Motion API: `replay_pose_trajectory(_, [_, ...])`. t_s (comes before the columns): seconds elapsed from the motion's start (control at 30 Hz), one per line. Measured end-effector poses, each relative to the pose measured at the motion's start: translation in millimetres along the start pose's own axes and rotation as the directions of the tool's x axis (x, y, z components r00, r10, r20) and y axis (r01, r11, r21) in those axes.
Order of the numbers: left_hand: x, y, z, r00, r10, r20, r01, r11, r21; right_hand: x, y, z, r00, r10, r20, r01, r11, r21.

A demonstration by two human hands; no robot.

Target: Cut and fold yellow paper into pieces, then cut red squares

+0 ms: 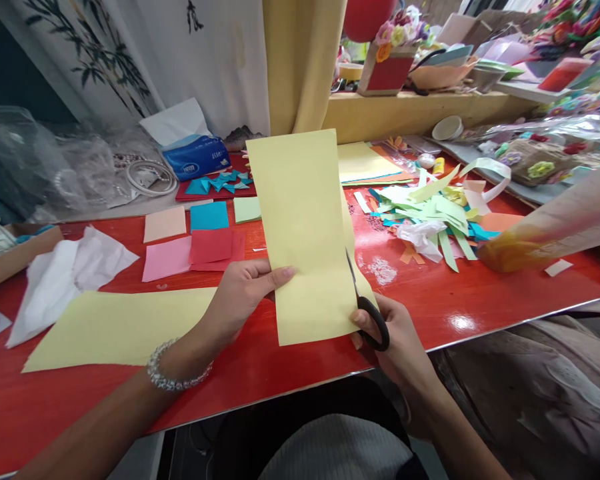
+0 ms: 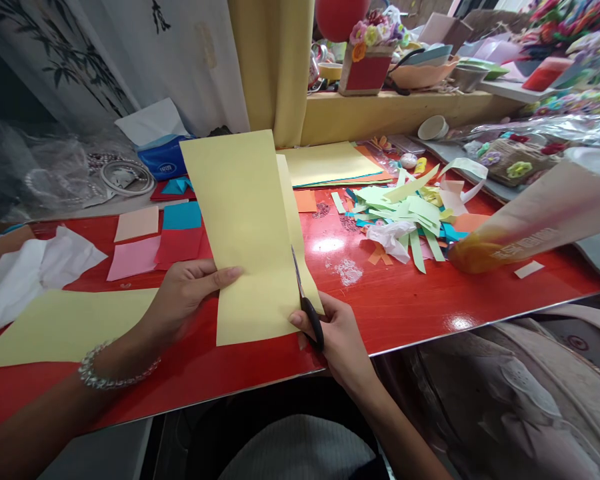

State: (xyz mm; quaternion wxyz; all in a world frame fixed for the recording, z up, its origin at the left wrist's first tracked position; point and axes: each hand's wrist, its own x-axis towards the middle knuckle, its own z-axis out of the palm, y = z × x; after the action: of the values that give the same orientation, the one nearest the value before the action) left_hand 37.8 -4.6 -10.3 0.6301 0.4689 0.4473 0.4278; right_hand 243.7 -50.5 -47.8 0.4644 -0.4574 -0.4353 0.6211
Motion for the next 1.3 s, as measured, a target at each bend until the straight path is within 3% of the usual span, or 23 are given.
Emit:
replay_pose_trajectory(0.2, [1.1,6.0,-3.9,0.997,0.055,-0.053,-0.056,0.998,-0.025,-2.2,-12.4,-26.1,0.98,-0.043,0.196,0.055,0.997,-0.057])
replay_pose_trajectory(0.33, [-0.5,7.2,-4.1,0.996,0.076,-0.037,-0.078,0.996,-0.053,10.7,-30.1,-49.9,0.976,-0.211,-0.042,0.214,0.973,0.086])
replay_pose_trajectory(0.4, [-1.4,6.8,-3.1,0.998,0.063,0.006,-0.063,0.996,-0.071,24.9,-39.4,-53.1,0.973,-0.21,-0.092,0.218,0.972,0.092])
replay_pose_trajectory(0.5, [-1.6,5.3,-1.7,0.996,-0.003,0.085,0.008,0.998,-0.059,47.4,-53.4,-42.4,0.983,-0.175,0.062,0.175,0.985,0.008])
replay_pose_trajectory(0.6, [-0.4,3.5,-1.5,0.986,-0.114,0.126,0.11,0.993,0.034,63.5,-67.2,-23.5,0.962,-0.187,0.201,0.206,0.975,-0.078])
replay_pose_trajectory(0.73, [1.4,0.9,-2.8,0.969,-0.204,0.14,0.192,0.977,0.094,76.6,-78.1,-10.0,0.944,-0.295,0.147,0.314,0.94,-0.132])
replay_pose_trajectory(1.03, [1.7,2.0,-3.5,0.96,-0.212,0.185,0.208,0.977,0.043,83.5,-72.4,-8.9,0.926,-0.363,0.109,0.374,0.92,-0.12])
replay_pose_trajectory(1.3, [0.8,3.3,0.4,0.958,-0.228,0.175,0.24,0.97,-0.047,81.7,-68.5,-1.5,0.929,-0.349,0.121,0.363,0.924,-0.12])
